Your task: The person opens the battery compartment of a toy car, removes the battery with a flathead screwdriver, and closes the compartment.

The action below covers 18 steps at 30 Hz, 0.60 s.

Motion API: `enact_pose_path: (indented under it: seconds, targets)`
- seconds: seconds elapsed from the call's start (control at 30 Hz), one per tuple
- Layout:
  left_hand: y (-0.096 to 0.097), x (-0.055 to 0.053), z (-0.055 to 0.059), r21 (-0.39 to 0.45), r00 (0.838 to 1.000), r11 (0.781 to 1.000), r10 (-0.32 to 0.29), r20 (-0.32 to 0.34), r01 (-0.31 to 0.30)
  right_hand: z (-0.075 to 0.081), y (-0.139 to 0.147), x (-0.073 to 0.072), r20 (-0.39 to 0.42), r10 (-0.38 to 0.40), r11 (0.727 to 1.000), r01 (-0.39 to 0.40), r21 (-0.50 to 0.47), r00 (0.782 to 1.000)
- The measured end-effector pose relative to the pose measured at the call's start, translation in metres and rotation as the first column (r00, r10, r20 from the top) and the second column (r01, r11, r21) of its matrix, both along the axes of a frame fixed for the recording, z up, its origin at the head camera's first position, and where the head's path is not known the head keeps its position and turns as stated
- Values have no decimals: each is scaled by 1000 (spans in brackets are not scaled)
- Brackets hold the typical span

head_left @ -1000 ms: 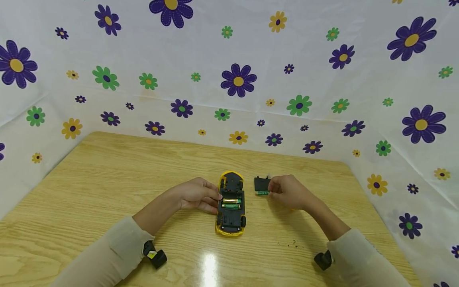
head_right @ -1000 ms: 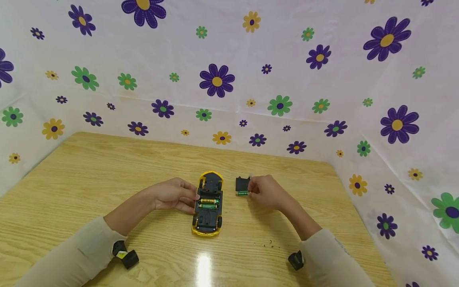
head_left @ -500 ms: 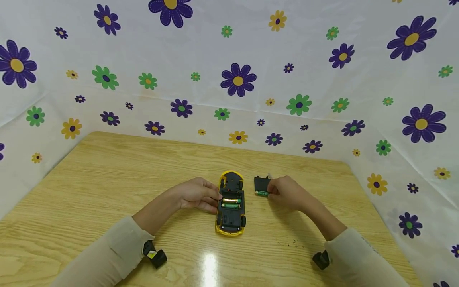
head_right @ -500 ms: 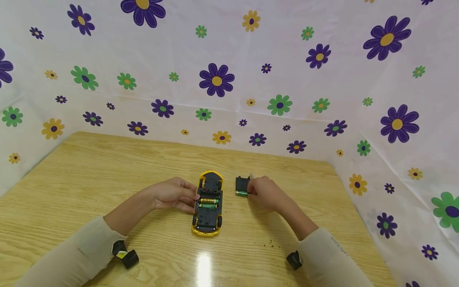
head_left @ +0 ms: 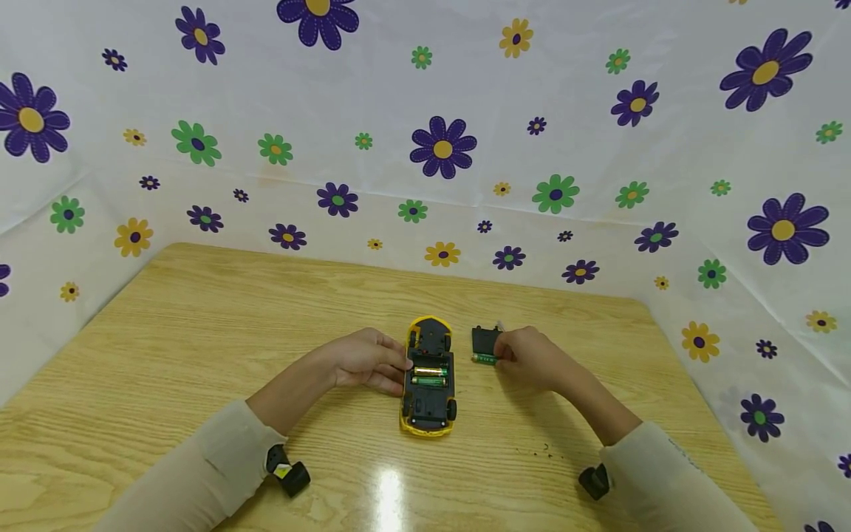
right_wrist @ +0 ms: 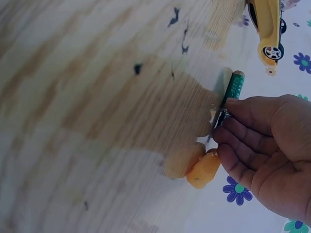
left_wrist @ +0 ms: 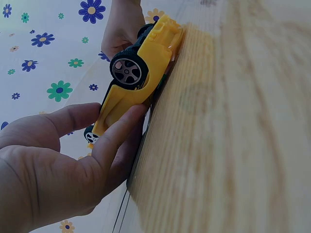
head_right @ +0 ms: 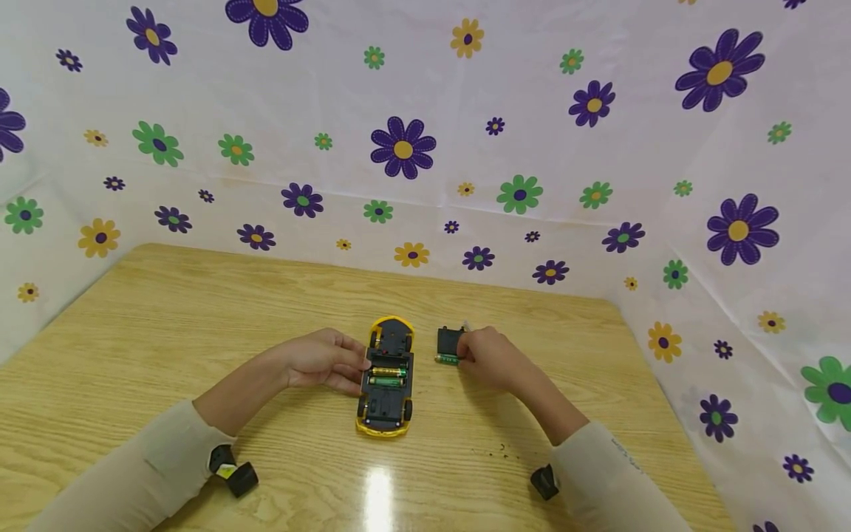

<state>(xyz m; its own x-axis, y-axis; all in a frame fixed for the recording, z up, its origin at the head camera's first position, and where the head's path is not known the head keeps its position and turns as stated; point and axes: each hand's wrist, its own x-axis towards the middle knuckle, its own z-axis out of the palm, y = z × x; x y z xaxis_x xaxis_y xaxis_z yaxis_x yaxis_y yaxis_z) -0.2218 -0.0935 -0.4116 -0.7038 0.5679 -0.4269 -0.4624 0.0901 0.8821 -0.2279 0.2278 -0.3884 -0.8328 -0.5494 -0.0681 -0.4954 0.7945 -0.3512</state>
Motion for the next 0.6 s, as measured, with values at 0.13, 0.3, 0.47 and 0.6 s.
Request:
enact_pose_path:
  seconds: [0.13, 0.3, 0.47, 0.6]
  targets:
    - [0, 0, 0, -6, 1000, 1000, 3, 0, -3, 2, -1, 1, -15, 9, 1000, -9, -6, 1000]
    - [0, -1, -1, -3, 1000, 1000, 2, 5, -2, 9, -7, 4, -34, 17, 1000, -17, -3, 999]
    - [-1, -2, -2, 1, 1000, 1000, 1, 4, -1, 19, -17, 9, -43, 38, 999, -38, -16, 998]
    - [-1, -1, -1, 0, 1000, 1000, -2, 2, 2, 24, -25, 11, -62, 74, 996, -77, -41, 995]
